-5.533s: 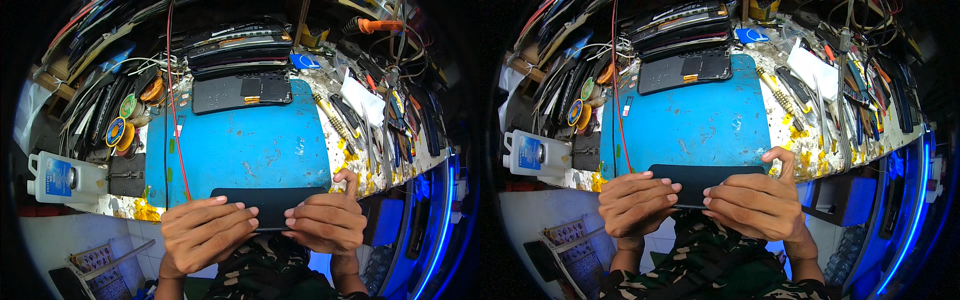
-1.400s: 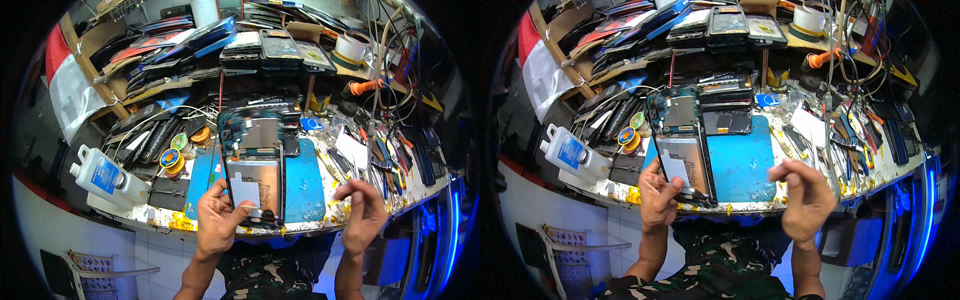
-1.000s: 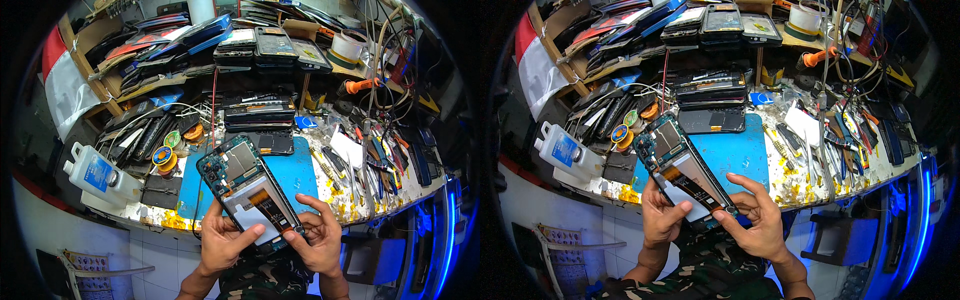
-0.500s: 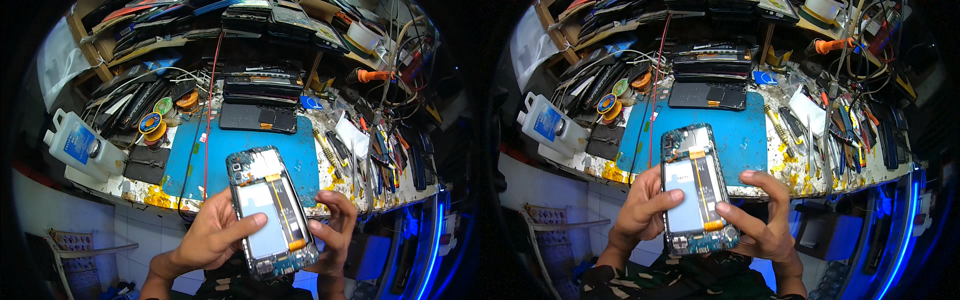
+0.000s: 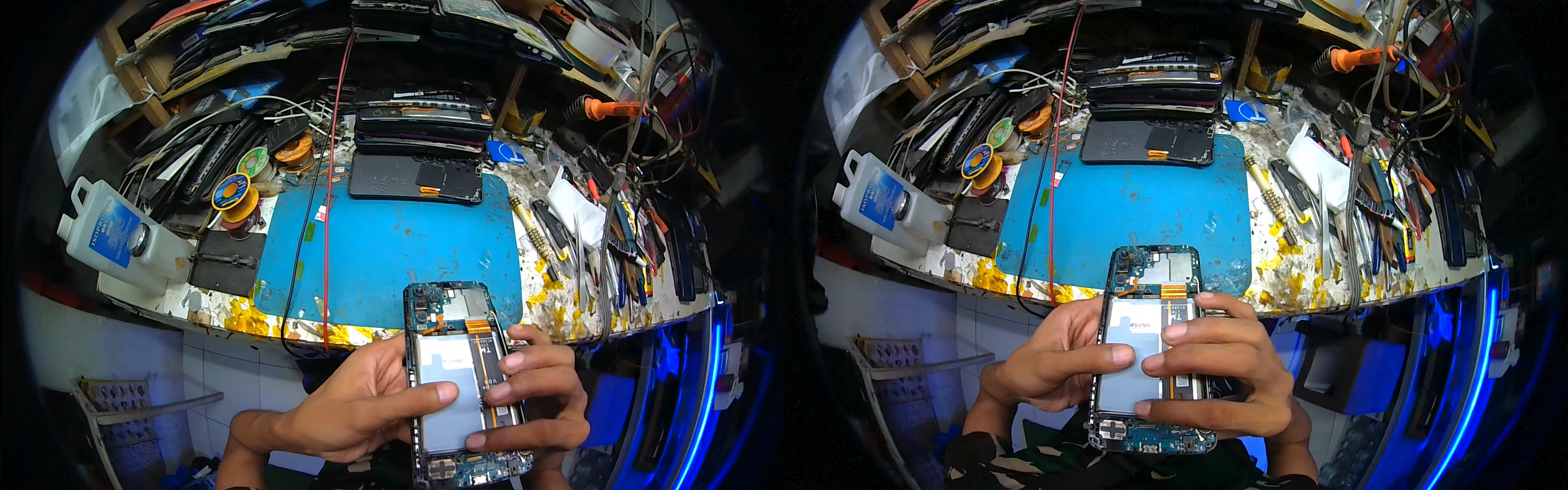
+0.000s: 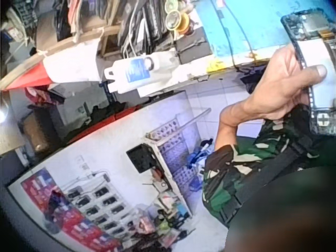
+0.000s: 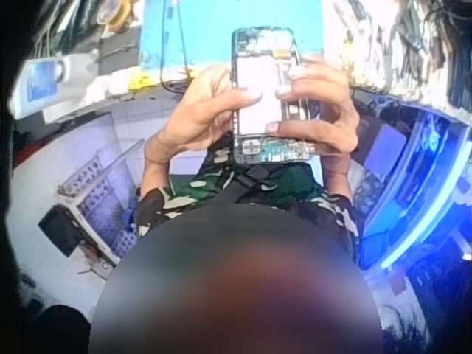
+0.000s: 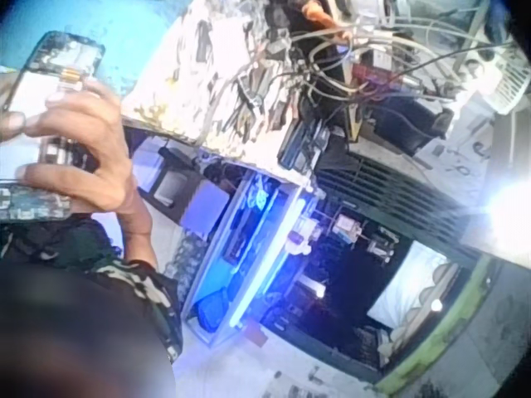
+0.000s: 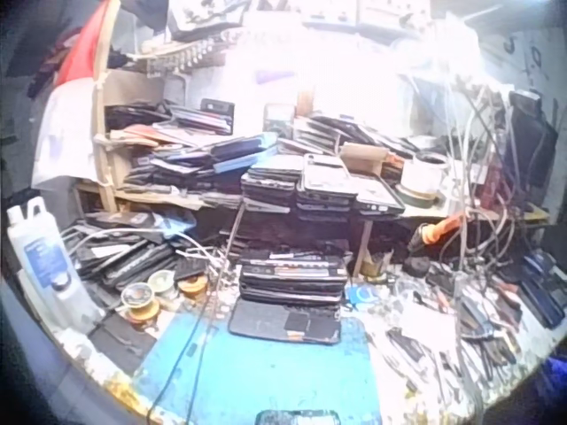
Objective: The person assembles a smartphone by aligning and snapping the back cover onto the chassis, then reattaching the battery connector and securing internal components. The person uses a small tool to press down connectors and ensure the parts are seated correctly.
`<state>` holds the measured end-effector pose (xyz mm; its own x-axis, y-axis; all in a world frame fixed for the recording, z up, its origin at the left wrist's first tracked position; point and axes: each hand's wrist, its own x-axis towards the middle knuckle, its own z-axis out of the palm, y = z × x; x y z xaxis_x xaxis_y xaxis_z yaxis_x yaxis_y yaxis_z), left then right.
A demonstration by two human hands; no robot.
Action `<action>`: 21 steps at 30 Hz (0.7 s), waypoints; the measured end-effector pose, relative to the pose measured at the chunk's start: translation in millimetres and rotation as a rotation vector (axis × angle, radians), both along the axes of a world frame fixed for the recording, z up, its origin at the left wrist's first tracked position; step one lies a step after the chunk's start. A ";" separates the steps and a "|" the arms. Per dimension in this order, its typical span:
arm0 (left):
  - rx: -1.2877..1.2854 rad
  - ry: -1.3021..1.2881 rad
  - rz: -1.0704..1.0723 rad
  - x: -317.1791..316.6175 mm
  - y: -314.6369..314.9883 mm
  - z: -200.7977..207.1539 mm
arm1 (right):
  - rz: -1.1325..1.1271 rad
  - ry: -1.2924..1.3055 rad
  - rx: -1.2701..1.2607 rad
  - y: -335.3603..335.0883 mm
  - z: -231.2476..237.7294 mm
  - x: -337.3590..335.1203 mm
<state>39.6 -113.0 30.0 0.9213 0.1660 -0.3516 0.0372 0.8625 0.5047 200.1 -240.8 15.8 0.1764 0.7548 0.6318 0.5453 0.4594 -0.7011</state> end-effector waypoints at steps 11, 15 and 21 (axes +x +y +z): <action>-0.085 -0.012 -0.042 0.8 1.8 -2.9 | -0.002 0.032 0.021 0.9 -2.7 0.5; -0.112 -0.044 -0.047 2.6 2.9 -4.2 | -0.043 -0.027 0.023 1.3 -0.9 2.6; -0.145 -0.069 -0.049 4.2 3.0 -3.7 | -0.088 -0.089 0.054 2.5 1.6 4.7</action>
